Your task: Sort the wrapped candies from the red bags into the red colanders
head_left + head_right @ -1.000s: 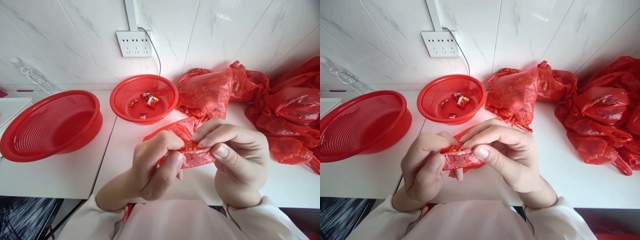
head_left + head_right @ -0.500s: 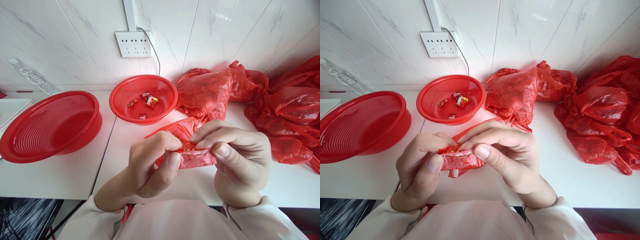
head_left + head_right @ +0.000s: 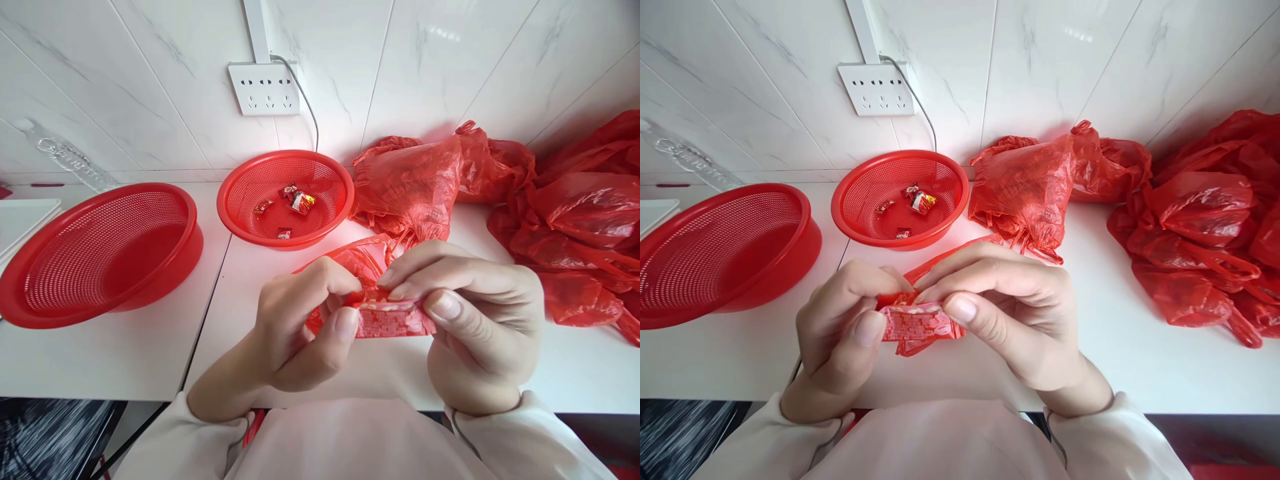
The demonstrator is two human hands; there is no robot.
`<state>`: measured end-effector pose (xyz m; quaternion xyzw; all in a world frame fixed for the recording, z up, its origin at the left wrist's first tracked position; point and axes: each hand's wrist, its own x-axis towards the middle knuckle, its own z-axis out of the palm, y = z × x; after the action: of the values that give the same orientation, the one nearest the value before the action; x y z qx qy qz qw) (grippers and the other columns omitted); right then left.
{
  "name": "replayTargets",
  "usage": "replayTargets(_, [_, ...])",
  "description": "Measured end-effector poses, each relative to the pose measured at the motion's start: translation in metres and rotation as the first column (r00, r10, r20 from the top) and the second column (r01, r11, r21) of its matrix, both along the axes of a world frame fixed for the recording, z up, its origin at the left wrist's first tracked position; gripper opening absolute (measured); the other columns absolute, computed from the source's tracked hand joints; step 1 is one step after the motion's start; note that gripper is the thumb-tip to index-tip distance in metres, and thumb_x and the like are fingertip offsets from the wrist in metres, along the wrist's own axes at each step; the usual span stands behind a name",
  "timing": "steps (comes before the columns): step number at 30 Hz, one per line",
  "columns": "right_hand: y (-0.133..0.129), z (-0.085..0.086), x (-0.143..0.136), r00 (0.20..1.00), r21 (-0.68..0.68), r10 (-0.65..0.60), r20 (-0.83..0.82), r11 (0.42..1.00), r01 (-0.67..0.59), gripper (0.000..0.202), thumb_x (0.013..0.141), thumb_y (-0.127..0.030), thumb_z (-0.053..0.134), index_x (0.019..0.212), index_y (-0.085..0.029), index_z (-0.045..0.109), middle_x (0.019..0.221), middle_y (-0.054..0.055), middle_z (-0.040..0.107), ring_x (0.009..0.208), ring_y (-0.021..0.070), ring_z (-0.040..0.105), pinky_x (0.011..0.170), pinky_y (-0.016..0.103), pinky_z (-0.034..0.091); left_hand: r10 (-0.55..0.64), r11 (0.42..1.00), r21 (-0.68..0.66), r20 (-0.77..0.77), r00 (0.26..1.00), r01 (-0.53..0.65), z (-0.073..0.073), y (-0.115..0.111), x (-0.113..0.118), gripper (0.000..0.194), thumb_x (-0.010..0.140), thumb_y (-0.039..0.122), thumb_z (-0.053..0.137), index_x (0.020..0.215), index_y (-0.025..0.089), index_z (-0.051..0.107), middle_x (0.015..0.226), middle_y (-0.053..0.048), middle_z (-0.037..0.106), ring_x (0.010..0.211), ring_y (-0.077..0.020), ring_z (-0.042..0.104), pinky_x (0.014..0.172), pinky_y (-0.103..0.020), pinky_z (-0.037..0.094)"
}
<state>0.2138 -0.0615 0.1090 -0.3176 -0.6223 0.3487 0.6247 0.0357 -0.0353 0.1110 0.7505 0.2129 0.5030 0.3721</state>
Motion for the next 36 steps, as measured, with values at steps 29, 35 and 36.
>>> replayTargets(29, [0.0011, 0.0044, 0.0026, 0.999, -0.011, -0.038, 0.025, 0.999, 0.038, 0.009, 0.084, -0.034, 0.067, 0.083, -0.029, 0.075, 0.083, 0.003, 0.072, 0.081, 0.0235, 0.070, 0.065, 0.038, 0.059, -0.118, 0.988, -0.094, 0.016, 0.993, 0.119, -0.0017, 0.0056, 0.0029, 0.030, 0.095, 0.028, 0.039, 0.068, 0.020, 0.048, 0.056, 0.000, 0.047, 0.048, -0.0108, 0.043, 0.045, -0.027, 0.037])
replayTargets(35, [0.0007, 0.0051, 0.0038, 0.999, -0.038, -0.040, 0.021, 0.998, 0.041, 0.009, 0.083, -0.035, 0.068, 0.084, -0.028, 0.074, 0.084, 0.004, 0.072, 0.082, 0.0237, 0.069, 0.068, 0.038, 0.059, -0.111, 0.986, -0.117, 0.052, 0.992, 0.116, -0.0025, 0.0044, 0.0022, 0.033, 0.095, 0.030, 0.040, 0.064, 0.019, 0.045, 0.057, -0.001, 0.045, 0.048, -0.0101, 0.041, 0.045, -0.027, 0.037])
replayTargets(36, [0.0008, 0.0052, 0.0039, 0.999, -0.035, -0.038, 0.022, 0.999, 0.038, 0.010, 0.084, -0.036, 0.068, 0.084, -0.028, 0.074, 0.084, 0.004, 0.073, 0.082, 0.0235, 0.069, 0.068, 0.038, 0.059, -0.109, 0.986, -0.120, 0.052, 0.993, 0.115, -0.0024, 0.0043, 0.0020, 0.033, 0.094, 0.030, 0.040, 0.064, 0.019, 0.044, 0.057, -0.001, 0.044, 0.047, -0.0100, 0.040, 0.045, -0.027, 0.037])
